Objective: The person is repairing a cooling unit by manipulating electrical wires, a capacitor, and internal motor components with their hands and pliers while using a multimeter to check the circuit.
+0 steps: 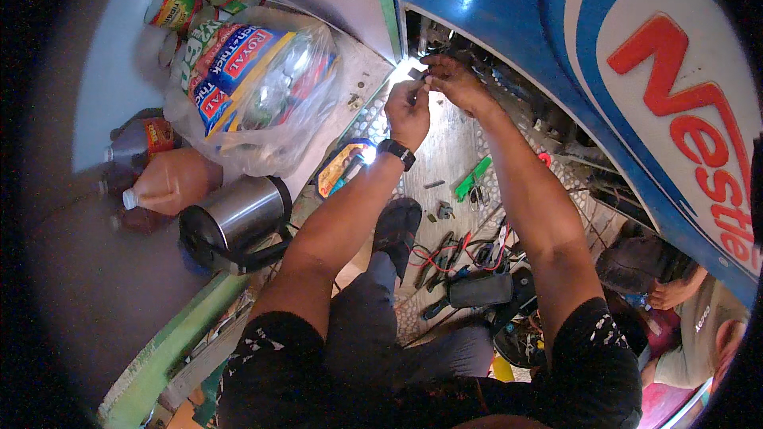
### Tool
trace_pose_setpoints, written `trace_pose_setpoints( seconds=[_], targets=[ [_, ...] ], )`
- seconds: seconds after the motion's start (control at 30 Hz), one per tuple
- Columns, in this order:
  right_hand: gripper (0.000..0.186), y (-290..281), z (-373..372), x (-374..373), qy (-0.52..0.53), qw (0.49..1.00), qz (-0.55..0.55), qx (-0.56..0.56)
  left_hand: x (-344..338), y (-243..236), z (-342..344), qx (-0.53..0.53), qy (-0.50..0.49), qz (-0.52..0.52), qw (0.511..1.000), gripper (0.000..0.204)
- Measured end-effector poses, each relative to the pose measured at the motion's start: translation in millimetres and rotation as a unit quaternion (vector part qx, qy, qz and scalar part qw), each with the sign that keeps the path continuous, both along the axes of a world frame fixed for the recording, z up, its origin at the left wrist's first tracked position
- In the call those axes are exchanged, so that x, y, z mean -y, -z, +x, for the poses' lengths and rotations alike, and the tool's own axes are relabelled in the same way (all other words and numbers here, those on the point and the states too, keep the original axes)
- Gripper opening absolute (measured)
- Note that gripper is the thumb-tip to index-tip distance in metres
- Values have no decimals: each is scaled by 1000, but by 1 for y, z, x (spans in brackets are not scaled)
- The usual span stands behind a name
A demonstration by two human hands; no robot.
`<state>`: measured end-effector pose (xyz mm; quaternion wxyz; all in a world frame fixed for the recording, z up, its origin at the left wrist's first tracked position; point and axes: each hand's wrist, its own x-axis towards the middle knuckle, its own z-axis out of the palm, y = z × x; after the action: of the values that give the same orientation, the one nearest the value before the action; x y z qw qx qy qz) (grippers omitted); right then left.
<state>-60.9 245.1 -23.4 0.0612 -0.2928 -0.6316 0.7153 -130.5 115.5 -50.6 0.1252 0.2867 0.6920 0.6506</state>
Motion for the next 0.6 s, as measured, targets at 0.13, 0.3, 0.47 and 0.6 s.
trace_pose_setpoints(
  seconds=[0.13,0.3,0.47,0.6],
  targets=[
    [33,-13,-6,5,26,1000,2,17,4,-12,2,-138,33,-39,989,8],
    [37,-33,-20,23,59,997,15,55,8,5,-2,-46,1,-74,996,7],
    [40,-16,17,25,76,997,26,18,6,-8,-10,242,51,-66,967,12],
    [39,-31,46,41,59,980,188,42,9,-30,-16,223,150,-118,956,16]
  ],
)
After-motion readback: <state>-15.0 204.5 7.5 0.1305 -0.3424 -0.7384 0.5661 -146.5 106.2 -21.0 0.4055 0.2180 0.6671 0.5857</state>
